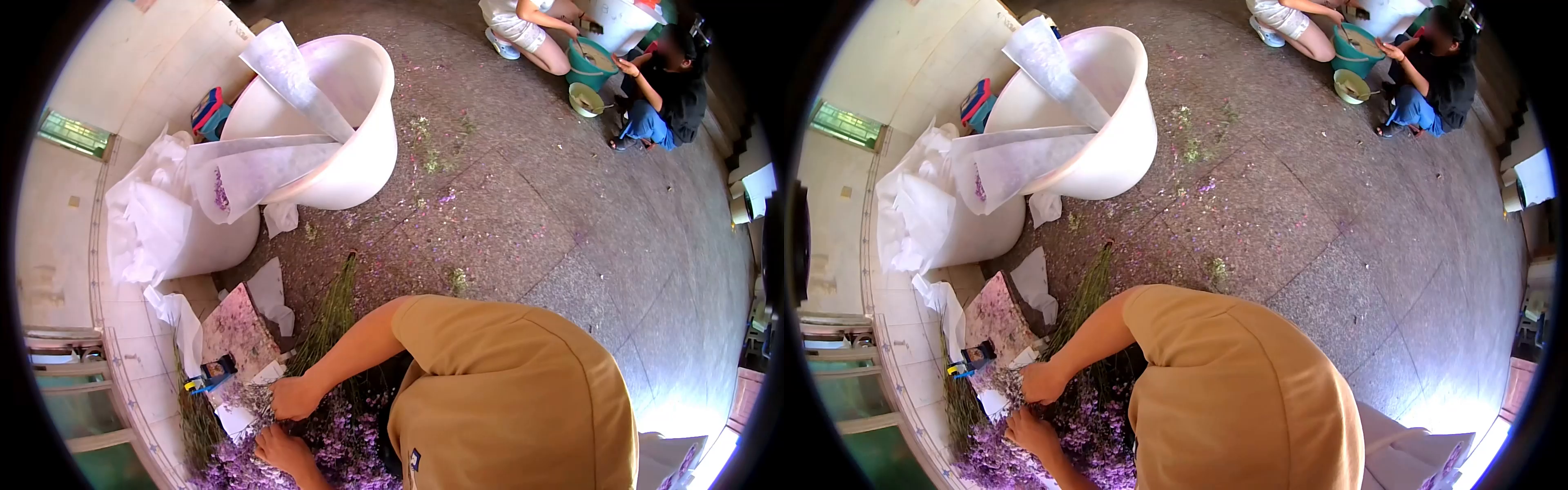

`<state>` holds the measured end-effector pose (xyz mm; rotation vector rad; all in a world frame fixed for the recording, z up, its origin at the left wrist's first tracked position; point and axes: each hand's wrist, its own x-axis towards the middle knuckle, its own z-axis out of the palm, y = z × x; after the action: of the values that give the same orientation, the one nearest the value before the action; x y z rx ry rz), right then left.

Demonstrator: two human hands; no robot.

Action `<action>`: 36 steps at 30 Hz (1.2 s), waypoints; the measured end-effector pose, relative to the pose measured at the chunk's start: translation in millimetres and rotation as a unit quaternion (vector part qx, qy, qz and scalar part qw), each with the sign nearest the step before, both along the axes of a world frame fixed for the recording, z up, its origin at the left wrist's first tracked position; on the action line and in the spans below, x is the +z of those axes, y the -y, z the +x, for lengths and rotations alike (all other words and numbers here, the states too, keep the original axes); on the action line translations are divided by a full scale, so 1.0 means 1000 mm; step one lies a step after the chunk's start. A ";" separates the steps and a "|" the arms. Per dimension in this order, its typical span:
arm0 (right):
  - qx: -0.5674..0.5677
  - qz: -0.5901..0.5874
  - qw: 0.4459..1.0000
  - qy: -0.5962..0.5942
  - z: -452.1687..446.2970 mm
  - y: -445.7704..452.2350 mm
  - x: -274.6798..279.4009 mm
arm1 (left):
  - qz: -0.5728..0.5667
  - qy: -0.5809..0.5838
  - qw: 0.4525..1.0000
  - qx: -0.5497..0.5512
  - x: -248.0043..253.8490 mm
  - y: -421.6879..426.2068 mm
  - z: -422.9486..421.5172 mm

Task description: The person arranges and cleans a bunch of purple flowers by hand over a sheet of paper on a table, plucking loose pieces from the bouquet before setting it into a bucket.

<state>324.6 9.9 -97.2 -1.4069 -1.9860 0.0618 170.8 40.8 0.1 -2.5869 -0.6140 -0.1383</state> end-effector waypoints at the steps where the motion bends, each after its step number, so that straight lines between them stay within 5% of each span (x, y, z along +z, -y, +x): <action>1: 0.001 0.011 1.000 -0.009 0.000 -0.001 -0.002 | -0.006 0.012 1.000 -0.011 -0.001 0.000 0.000; 11: 0.024 0.069 0.996 -0.053 -0.002 -0.010 -0.004 | -0.048 0.035 0.998 -0.004 -0.003 -0.002 -0.006; 16: 0.010 0.067 0.946 -0.317 -0.009 -0.019 -0.009 | -0.096 0.105 0.990 0.009 -0.013 -0.011 -0.016; 19: -0.013 0.025 0.942 -0.334 -0.011 -0.016 -0.003 | -0.049 0.119 0.992 0.005 -0.016 -0.009 -0.017; 27: -0.056 -0.002 0.934 -0.353 -0.011 -0.020 -0.007 | 0.028 0.084 0.995 0.049 -0.008 0.004 -0.017; 29: -0.091 -0.007 0.936 -0.341 -0.006 -0.023 -0.012 | 0.012 0.157 0.987 0.036 0.008 -0.012 -0.035; 32: 0.000 -0.134 0.974 -0.181 -0.004 -0.013 -0.005 | -0.072 0.218 0.973 -0.027 0.038 -0.009 -0.039; 36: -0.015 -0.094 0.974 -0.207 -0.011 -0.008 -0.006 | -0.239 0.314 0.919 0.017 0.042 -0.028 -0.057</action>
<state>313.1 18.3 -103.5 -1.4053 -1.6442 0.5013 113.3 69.1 42.4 -2.9879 -1.0210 -0.9432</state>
